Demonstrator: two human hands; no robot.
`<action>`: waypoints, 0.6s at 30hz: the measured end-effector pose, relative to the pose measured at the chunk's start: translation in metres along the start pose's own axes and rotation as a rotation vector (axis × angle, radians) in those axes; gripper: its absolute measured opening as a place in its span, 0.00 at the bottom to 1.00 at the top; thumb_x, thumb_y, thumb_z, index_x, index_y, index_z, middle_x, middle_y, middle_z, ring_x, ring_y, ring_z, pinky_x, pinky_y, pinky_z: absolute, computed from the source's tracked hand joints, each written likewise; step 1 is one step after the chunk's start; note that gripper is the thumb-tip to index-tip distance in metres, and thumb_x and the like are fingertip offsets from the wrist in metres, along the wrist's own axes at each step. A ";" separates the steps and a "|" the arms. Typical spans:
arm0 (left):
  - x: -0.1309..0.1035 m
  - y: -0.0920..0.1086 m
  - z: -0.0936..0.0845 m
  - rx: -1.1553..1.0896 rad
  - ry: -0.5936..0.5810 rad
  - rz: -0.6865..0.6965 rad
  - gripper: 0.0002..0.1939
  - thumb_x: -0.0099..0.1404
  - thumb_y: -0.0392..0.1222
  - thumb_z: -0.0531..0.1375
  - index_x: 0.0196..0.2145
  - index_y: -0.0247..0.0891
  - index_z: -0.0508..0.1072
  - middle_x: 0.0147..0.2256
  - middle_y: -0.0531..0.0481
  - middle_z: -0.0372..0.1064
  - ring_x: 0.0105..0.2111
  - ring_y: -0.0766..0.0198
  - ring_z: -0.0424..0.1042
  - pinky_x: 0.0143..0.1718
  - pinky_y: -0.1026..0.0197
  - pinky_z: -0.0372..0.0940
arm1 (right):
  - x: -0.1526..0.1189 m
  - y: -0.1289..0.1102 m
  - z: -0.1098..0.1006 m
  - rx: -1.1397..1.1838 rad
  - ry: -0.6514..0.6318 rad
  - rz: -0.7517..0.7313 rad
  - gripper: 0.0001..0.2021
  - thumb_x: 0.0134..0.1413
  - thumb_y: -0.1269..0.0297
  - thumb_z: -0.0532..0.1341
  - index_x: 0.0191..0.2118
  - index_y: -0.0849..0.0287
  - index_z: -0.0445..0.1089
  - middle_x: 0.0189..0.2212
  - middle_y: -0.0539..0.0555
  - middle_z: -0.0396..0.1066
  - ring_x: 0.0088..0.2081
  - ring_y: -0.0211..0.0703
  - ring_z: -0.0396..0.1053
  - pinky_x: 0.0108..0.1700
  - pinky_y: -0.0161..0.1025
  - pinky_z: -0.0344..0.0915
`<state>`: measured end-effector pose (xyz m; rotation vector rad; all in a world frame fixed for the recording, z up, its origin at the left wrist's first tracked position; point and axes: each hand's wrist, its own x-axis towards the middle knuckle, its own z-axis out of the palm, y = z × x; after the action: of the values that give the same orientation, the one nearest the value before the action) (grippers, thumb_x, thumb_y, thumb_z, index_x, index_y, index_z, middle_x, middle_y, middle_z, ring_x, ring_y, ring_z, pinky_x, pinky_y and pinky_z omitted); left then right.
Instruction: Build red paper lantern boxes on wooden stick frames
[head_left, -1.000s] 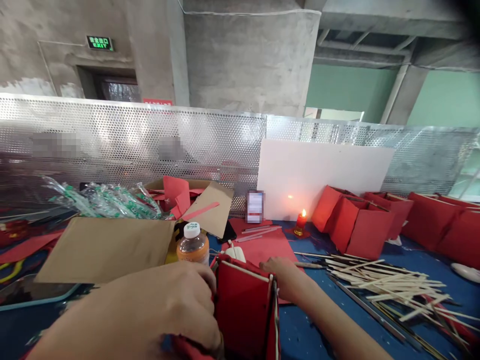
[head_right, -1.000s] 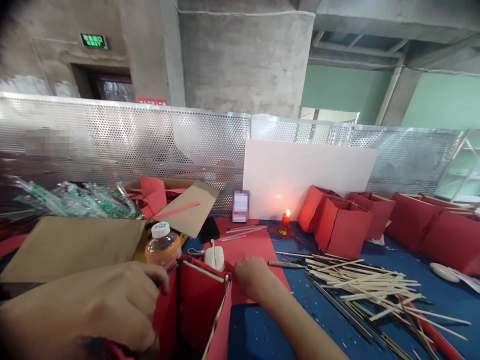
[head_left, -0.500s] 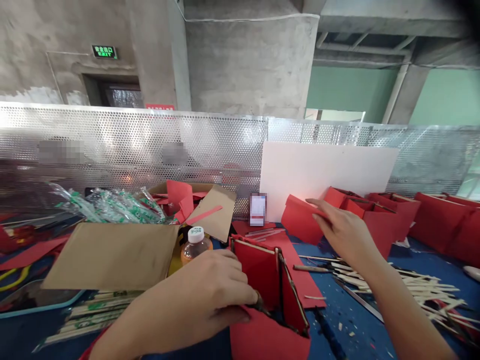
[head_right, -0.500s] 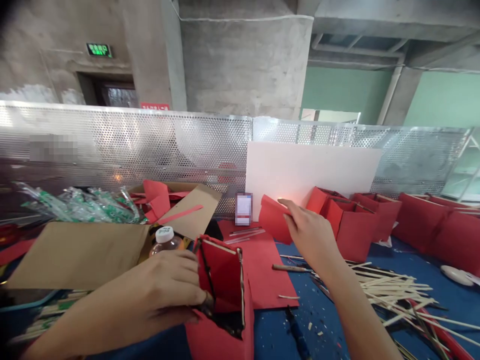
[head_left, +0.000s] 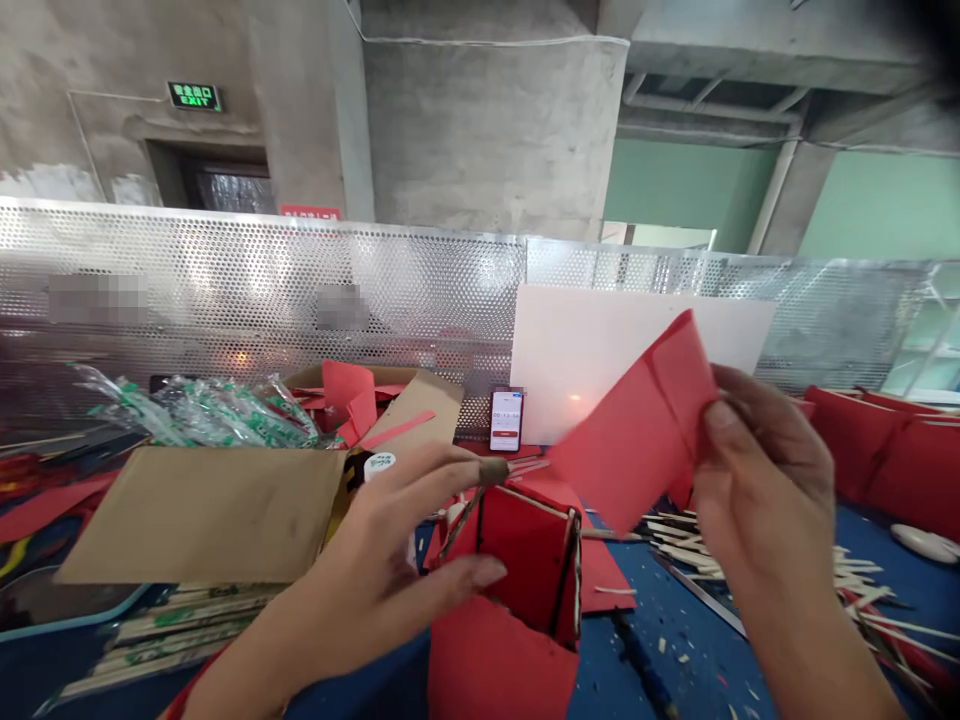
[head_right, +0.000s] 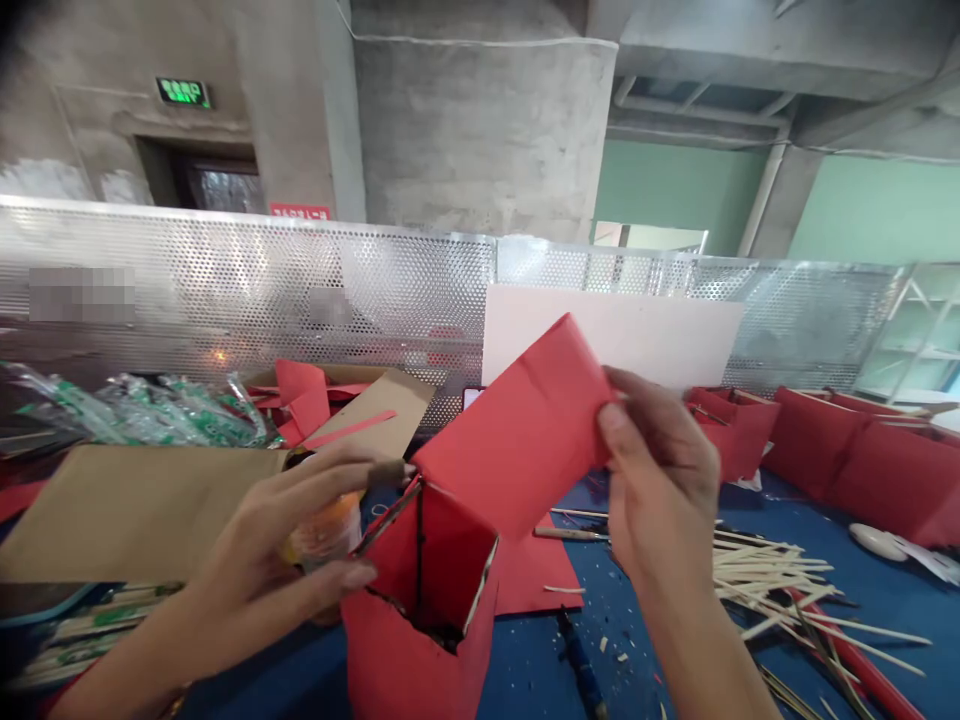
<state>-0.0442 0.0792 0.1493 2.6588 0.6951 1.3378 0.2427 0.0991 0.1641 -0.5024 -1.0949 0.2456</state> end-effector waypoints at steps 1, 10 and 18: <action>-0.006 -0.001 0.001 -0.063 0.048 -0.037 0.28 0.70 0.49 0.62 0.65 0.54 0.60 0.59 0.47 0.68 0.57 0.54 0.69 0.57 0.56 0.65 | -0.006 -0.003 0.003 0.031 -0.081 0.063 0.10 0.54 0.60 0.72 0.43 0.42 0.80 0.37 0.46 0.80 0.38 0.39 0.76 0.40 0.35 0.74; -0.007 0.029 0.004 -0.411 0.194 -0.385 0.29 0.61 0.42 0.70 0.59 0.61 0.70 0.51 0.57 0.78 0.47 0.60 0.79 0.44 0.69 0.74 | -0.041 -0.017 0.025 -0.061 -0.641 0.176 0.14 0.61 0.65 0.68 0.48 0.35 0.78 0.44 0.39 0.80 0.45 0.31 0.77 0.47 0.23 0.69; 0.020 0.032 0.001 -0.449 0.157 -0.437 0.13 0.62 0.36 0.64 0.44 0.47 0.82 0.37 0.53 0.82 0.35 0.64 0.80 0.36 0.71 0.73 | -0.039 -0.016 0.025 0.013 -0.665 0.263 0.10 0.69 0.60 0.60 0.47 0.38 0.79 0.43 0.43 0.81 0.45 0.33 0.75 0.46 0.26 0.68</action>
<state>-0.0220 0.0590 0.1725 1.9356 0.8172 1.3818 0.2024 0.0749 0.1504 -0.5697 -1.6704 0.6843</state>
